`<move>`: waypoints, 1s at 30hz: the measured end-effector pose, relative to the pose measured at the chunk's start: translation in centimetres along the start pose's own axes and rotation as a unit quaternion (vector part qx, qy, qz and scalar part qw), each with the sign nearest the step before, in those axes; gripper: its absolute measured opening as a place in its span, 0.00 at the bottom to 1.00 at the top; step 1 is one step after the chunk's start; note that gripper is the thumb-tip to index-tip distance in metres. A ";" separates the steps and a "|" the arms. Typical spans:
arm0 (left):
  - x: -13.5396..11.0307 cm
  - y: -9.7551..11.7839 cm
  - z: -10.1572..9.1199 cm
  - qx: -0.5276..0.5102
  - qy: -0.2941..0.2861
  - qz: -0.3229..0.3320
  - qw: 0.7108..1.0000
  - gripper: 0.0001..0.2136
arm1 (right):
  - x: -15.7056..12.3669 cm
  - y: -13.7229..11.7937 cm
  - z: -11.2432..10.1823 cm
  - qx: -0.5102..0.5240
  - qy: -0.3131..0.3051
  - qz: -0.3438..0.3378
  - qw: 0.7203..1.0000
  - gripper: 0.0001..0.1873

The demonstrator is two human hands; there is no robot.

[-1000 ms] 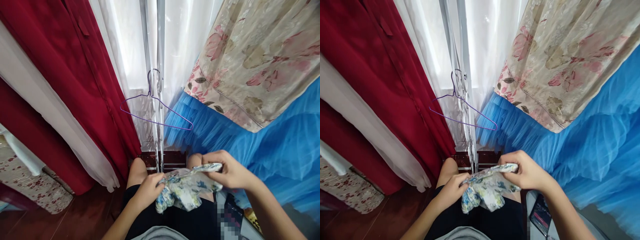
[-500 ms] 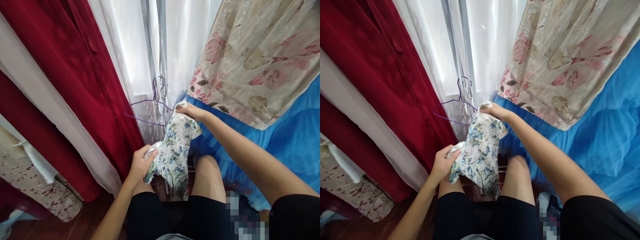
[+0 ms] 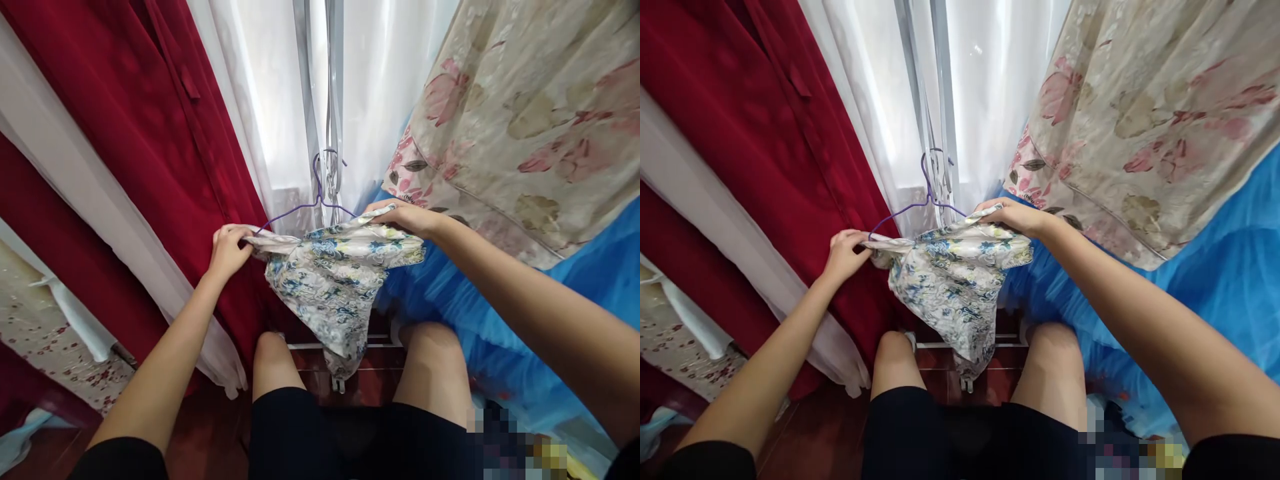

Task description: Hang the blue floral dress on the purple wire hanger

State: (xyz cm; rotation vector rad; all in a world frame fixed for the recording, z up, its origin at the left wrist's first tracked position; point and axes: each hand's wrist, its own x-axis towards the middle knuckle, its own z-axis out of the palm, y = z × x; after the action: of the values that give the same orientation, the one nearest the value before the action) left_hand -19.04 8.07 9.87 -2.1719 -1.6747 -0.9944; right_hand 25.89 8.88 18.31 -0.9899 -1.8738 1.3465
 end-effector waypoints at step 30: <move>2.0 12.4 -4.5 -0.167 0.110 0.000 0.980 0.12 | -6.6 -5.2 3.1 0.023 0.237 -0.114 0.965 0.15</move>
State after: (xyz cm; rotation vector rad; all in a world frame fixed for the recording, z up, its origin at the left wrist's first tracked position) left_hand -9.03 3.11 17.27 -2.1524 -1.4934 -1.5496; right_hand 25.70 0.78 22.04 -0.9386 -1.5298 0.9158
